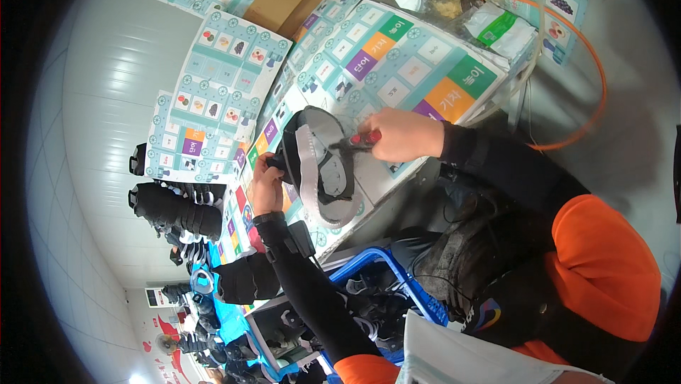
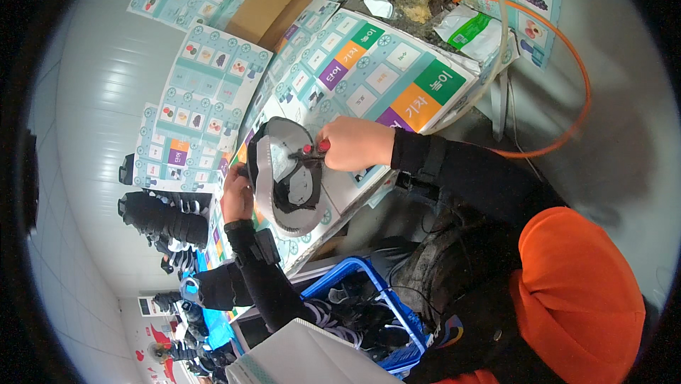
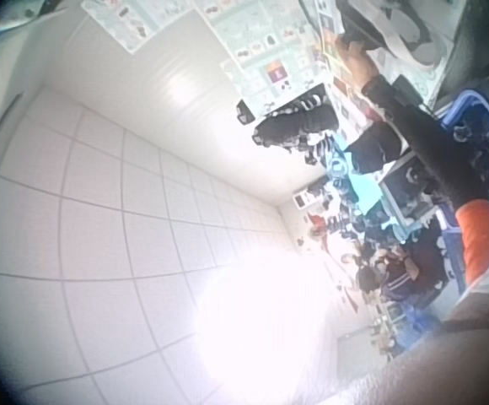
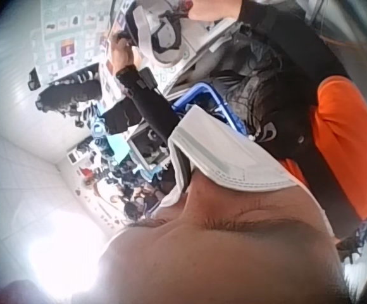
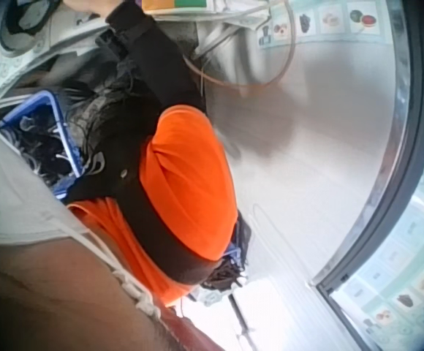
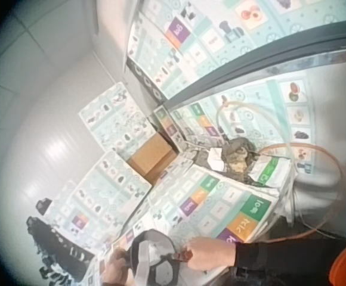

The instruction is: The person uses a small pair of pliers to pull and trim excess fabric and lining from the inside edge of a shoe upper, then place the finished uppers into a blue plastic crate.

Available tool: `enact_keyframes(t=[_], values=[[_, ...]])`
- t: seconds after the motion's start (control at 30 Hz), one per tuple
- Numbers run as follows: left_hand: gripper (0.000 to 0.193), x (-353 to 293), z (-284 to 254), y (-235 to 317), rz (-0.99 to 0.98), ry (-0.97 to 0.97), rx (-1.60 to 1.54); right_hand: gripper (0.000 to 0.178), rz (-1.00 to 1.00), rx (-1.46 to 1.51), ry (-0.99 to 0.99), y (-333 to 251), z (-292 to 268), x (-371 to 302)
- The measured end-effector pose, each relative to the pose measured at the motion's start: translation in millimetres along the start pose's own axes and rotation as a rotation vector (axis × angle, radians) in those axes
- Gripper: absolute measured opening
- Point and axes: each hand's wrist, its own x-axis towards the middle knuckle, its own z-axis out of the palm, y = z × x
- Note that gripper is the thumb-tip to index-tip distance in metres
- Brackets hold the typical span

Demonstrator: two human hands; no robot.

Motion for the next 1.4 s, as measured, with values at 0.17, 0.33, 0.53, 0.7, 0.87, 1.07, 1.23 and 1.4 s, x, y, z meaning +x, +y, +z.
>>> enact_keyframes(t=[0.17,0.33,0.53,0.7,0.87,1.07,1.23,1.4], values=[[0.027,8.0,-17.8,-25.1,-0.009,0.099,-0.207,0.028,0.052,0.034,0.035,-1.3,3.2,4.3],[0.021,12.7,-11.7,-30.8,-0.008,0.144,-0.188,0.022,0.088,0.014,0.073,-3.4,6.0,-0.7],[0.033,3.1,-6.8,-26.8,0.018,0.183,0.41,0.026,-0.029,0.07,-0.09,-1.2,10.7,-5.9],[0.021,-7.1,30.4,2.3,0.024,0.248,-0.153,0.023,0.038,0.068,-0.027,3.4,-12.5,-13.7],[0.037,9.2,13.2,13.5,0.228,0.285,0.237,0.021,0.004,0.155,0.059,-10.7,-28.8,-19.5],[0.028,40.5,49.4,-27.3,0.311,0.175,0.185,0.018,0.099,-0.032,0.17,10.0,-12.4,-6.6],[0.027,48.1,36.0,-35.1,0.235,0.066,0.097,0.017,0.126,-0.041,0.069,20.1,-17.2,-1.3],[0.029,49.6,29.2,-32.4,0.243,0.115,0.204,0.02,-0.015,-0.063,-0.046,25.0,-9.9,2.8]])
